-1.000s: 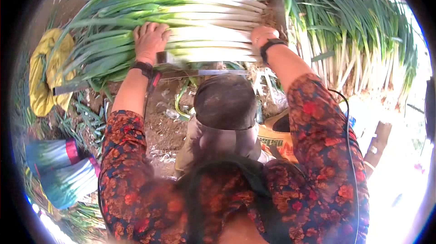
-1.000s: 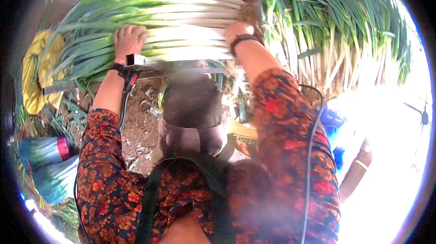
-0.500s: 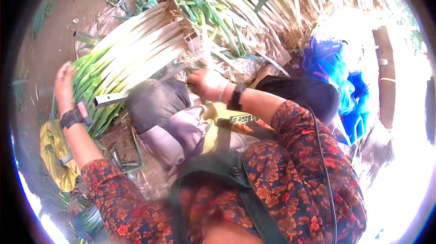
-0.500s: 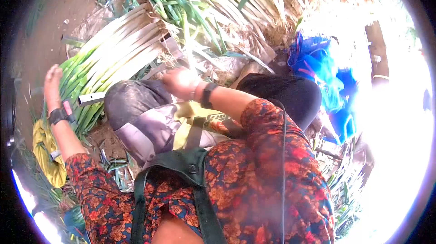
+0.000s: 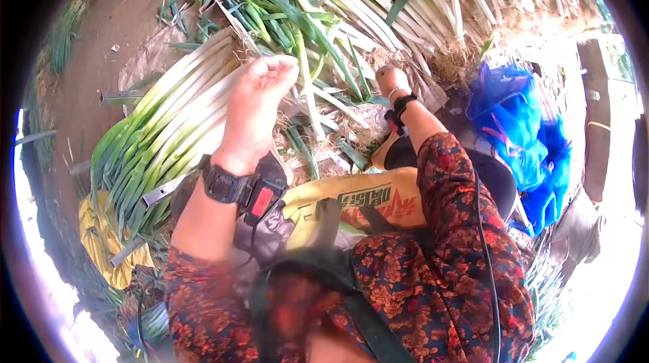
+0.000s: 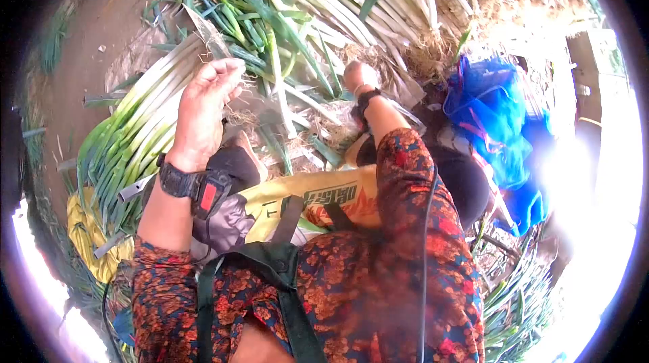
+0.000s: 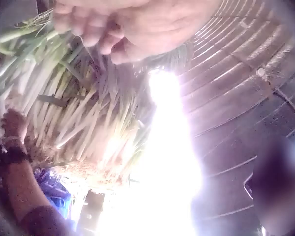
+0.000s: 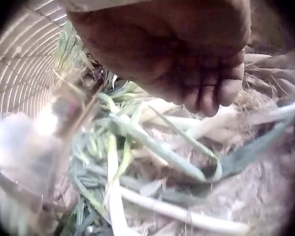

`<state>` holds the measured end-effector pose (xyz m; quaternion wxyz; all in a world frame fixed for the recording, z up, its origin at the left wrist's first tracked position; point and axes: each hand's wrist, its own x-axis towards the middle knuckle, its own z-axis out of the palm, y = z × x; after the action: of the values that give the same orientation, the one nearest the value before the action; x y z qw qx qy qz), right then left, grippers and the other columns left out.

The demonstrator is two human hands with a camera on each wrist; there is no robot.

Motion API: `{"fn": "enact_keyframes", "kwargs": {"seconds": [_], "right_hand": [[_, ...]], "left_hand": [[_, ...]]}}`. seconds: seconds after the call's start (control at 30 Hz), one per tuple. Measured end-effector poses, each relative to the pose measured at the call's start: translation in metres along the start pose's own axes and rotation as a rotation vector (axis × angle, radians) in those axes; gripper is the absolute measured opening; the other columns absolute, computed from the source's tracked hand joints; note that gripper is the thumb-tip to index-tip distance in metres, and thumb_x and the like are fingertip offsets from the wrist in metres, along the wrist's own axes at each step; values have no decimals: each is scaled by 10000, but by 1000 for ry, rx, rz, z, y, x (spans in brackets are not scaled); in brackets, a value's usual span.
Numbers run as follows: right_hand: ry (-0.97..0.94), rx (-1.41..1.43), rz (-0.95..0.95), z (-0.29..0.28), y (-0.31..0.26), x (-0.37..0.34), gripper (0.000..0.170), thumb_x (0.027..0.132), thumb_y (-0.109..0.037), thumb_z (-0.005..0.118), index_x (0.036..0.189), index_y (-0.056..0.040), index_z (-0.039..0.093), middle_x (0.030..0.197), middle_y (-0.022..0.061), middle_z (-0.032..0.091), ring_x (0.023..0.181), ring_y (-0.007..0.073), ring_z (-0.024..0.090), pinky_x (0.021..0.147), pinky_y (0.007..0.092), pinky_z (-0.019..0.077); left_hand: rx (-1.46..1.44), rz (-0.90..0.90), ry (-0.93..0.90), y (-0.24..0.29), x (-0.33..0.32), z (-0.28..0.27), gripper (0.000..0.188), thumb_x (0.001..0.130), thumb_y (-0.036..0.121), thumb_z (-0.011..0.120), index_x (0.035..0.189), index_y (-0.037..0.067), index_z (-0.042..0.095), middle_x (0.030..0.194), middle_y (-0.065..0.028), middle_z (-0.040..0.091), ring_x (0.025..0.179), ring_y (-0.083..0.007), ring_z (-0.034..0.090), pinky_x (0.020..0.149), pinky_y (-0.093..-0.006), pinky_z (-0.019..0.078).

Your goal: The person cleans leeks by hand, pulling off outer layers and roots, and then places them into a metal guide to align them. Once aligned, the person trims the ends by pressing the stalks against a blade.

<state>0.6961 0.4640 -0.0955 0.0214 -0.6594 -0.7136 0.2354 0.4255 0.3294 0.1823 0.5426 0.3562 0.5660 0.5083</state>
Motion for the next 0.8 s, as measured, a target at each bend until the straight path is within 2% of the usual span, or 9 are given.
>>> {"fn": "enact_keyframes", "kwargs": {"seconds": [0.17, 0.23, 0.33, 0.37, 0.43, 0.57, 0.6, 0.7, 0.8], "right_hand": [[12, 33, -12, -4, -7, 83, 283, 856, -314, 518, 899, -92, 688, 873, 207, 655, 876, 375, 627, 790, 446, 498], [-68, -45, -135, 22, 2, 120, 339, 833, -370, 570, 1043, -116, 649, 992, 205, 645, 934, 372, 625, 821, 435, 504], [-146, -197, 141, 35, -31, 129, 526, 782, -454, 636, 1214, -165, 555, 1199, 176, 575, 1104, 348, 567, 912, 444, 476], [-168, -237, 204, 15, -55, 118, 686, 734, -496, 678, 1313, -198, 463, 1334, 138, 482, 1246, 331, 458, 998, 473, 410], [-250, -300, 212, 18, -66, 124, 689, 734, -463, 680, 1326, -191, 457, 1382, 127, 443, 1331, 300, 358, 1041, 485, 353], [-404, -245, 36, 45, -53, 137, 628, 722, -441, 676, 1186, -31, 572, 1198, 216, 593, 1117, 335, 577, 928, 413, 480], [-316, -253, -93, 46, -51, 131, 553, 739, -399, 647, 1099, 20, 610, 1029, 251, 649, 976, 360, 639, 860, 392, 515], [-350, -221, -186, -3, -76, 114, 430, 747, -284, 602, 1047, 24, 612, 997, 260, 650, 966, 375, 636, 848, 413, 511], [-60, -295, -185, -75, -84, 93, 273, 809, -206, 561, 1018, -38, 613, 1059, 213, 624, 981, 374, 614, 854, 454, 502]], "left_hand": [[0, -54, 147, 19, 15, -10, 155, 949, 110, 536, 1073, 49, 606, 1037, -16, 601, 978, -97, 560, 852, -261, 442], [-20, -85, 127, 20, 16, -10, 148, 950, 108, 529, 1063, 44, 599, 1051, -28, 602, 997, -105, 560, 871, -275, 442], [29, -140, 75, 20, 20, -7, 129, 943, 122, 538, 1025, 40, 596, 1060, -47, 605, 1010, -121, 558, 889, -289, 439], [25, -163, 80, 21, 21, -7, 126, 942, 121, 540, 1021, 39, 595, 1057, -48, 606, 1009, -122, 558, 887, -289, 439], [9, -205, 90, 23, 25, -5, 119, 941, 119, 543, 1011, 38, 593, 1053, -51, 607, 1009, -125, 556, 883, -288, 441], [38, -217, 70, 27, 31, -3, 111, 938, 125, 557, 997, 38, 591, 1044, -52, 607, 987, -119, 555, 867, -279, 444], [36, -217, 66, 28, 31, -2, 112, 938, 126, 558, 999, 38, 591, 1045, -51, 607, 980, -116, 555, 868, -279, 445], [33, -182, 65, 32, 27, -2, 119, 937, 119, 564, 1015, 34, 591, 1018, -28, 604, 914, -80, 536, 814, -245, 437], [40, -126, 90, 32, 21, -5, 129, 936, 95, 571, 1043, 27, 590, 954, 19, 599, 803, -17, 498, 697, -179, 418]]}}
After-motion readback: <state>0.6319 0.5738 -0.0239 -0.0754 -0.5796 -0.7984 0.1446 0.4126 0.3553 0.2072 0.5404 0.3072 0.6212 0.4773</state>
